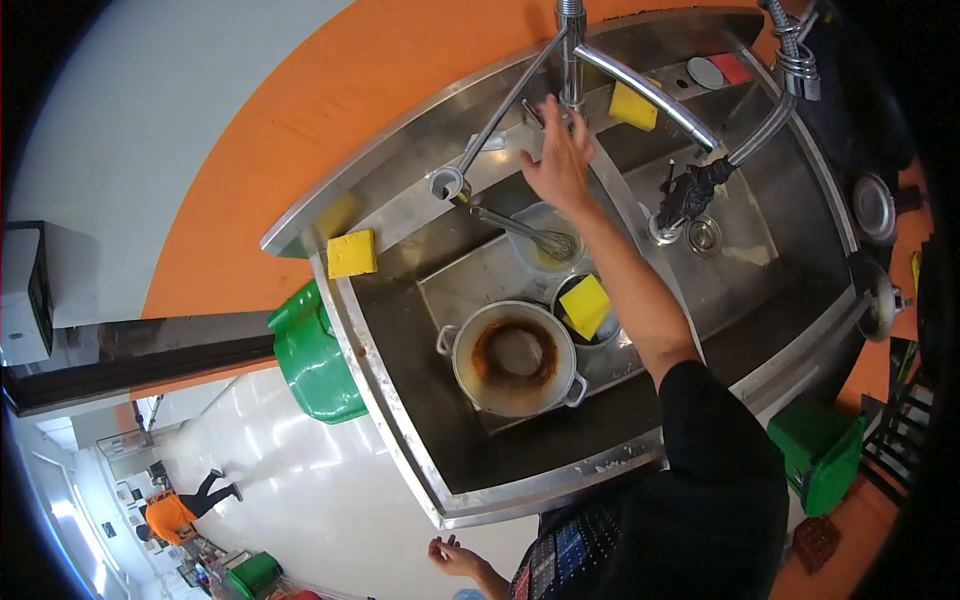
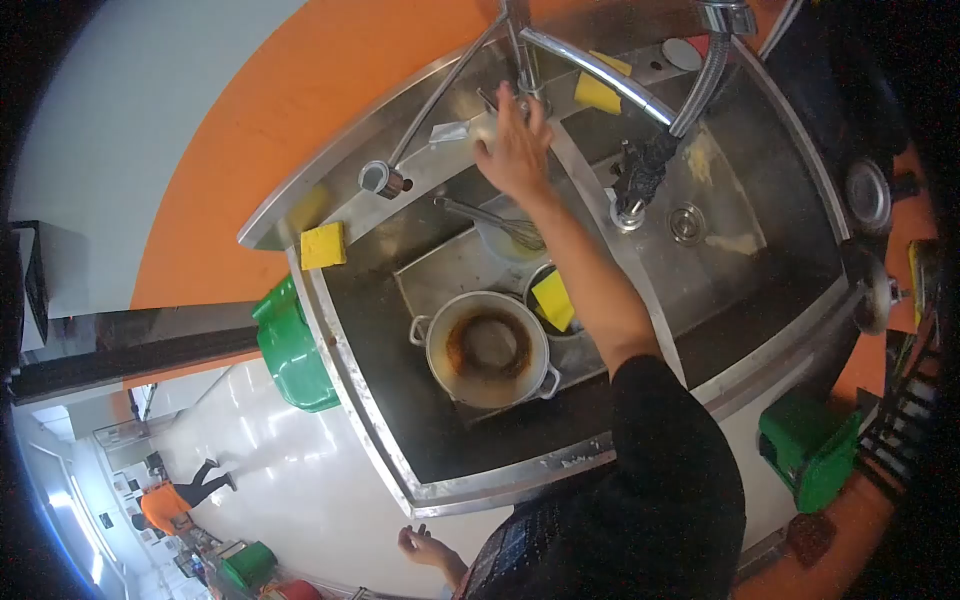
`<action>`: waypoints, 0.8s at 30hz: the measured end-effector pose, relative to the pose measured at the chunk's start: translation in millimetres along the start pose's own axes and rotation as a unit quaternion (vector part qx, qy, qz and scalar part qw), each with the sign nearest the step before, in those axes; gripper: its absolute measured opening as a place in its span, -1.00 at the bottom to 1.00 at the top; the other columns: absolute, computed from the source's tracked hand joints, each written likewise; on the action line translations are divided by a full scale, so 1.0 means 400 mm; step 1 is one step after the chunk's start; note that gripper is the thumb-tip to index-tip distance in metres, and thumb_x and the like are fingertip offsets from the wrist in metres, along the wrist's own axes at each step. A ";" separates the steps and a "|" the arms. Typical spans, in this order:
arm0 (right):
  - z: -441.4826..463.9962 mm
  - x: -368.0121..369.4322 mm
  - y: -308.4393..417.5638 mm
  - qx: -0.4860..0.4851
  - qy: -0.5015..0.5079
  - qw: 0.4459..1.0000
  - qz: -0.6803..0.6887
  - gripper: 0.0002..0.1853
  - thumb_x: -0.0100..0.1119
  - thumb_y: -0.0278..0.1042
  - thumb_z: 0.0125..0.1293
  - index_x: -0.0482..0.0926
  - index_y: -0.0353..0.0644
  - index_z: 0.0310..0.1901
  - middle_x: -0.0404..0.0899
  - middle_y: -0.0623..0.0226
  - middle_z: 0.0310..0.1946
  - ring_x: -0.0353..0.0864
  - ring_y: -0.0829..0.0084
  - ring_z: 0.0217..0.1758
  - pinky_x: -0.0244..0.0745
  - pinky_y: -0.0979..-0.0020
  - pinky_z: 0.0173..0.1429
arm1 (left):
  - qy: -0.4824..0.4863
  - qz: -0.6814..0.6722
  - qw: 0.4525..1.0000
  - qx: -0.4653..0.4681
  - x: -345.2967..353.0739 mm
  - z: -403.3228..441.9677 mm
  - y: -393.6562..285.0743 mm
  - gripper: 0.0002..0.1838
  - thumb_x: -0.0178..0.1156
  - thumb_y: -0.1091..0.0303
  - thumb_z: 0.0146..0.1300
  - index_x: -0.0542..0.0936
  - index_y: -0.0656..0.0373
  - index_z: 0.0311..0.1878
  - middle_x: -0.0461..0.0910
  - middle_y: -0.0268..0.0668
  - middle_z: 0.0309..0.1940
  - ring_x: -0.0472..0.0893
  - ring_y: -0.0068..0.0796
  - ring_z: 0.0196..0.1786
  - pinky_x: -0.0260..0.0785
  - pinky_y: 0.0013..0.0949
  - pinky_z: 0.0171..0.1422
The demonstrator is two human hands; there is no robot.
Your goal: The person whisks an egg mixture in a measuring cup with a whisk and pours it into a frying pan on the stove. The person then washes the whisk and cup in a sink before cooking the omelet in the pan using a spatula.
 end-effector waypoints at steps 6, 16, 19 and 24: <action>-0.023 -0.014 -0.017 -0.077 0.094 0.992 -0.046 -0.35 0.24 -0.33 -0.05 0.30 -0.03 0.16 0.35 0.32 0.13 0.15 0.17 0.27 0.04 -0.12 0.13 | -0.013 -0.008 0.999 -0.028 -0.014 -0.028 0.064 -0.84 -0.06 0.41 0.28 0.41 0.25 -0.14 0.47 -0.24 -0.23 0.52 -0.36 -0.42 0.32 -0.38 -0.39; -0.319 0.013 0.014 0.217 0.192 0.864 0.412 -0.62 0.20 -0.43 0.11 0.41 -0.27 -0.02 0.38 0.08 -0.06 0.34 0.16 0.04 0.24 0.21 0.15 | -0.018 -0.008 0.998 -0.060 -0.022 -0.060 0.100 -0.81 -0.05 0.40 0.27 0.42 0.28 -0.11 0.48 -0.20 -0.23 0.53 -0.34 -0.41 0.34 -0.39 -0.36; -0.296 -0.302 0.084 0.002 -0.100 0.983 0.156 -0.61 0.24 -0.41 0.12 0.40 -0.30 -0.03 0.40 0.13 -0.07 0.35 0.31 0.05 0.25 0.31 0.15 | -0.025 -0.019 0.997 -0.066 -0.024 -0.067 0.109 -0.79 -0.04 0.39 0.27 0.42 0.30 -0.10 0.48 -0.18 -0.22 0.52 -0.33 -0.41 0.35 -0.40 -0.37; -0.172 -0.481 -0.211 0.235 -0.222 0.870 0.372 -0.54 -0.03 -0.15 0.35 0.28 -0.25 0.17 0.33 0.19 0.11 0.31 0.38 0.17 0.18 0.34 0.25 | -0.001 -0.037 0.992 -0.122 -0.047 -0.091 0.261 -0.76 -0.02 0.37 0.22 0.41 0.31 -0.10 0.48 -0.15 -0.22 0.53 -0.30 -0.42 0.35 -0.39 -0.42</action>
Point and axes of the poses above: each hand's wrist, its own z-axis towards the middle knuckle, its own x-axis out of the palm, y = z × x, the point moved 6 cm from there along z, towards the middle knuckle
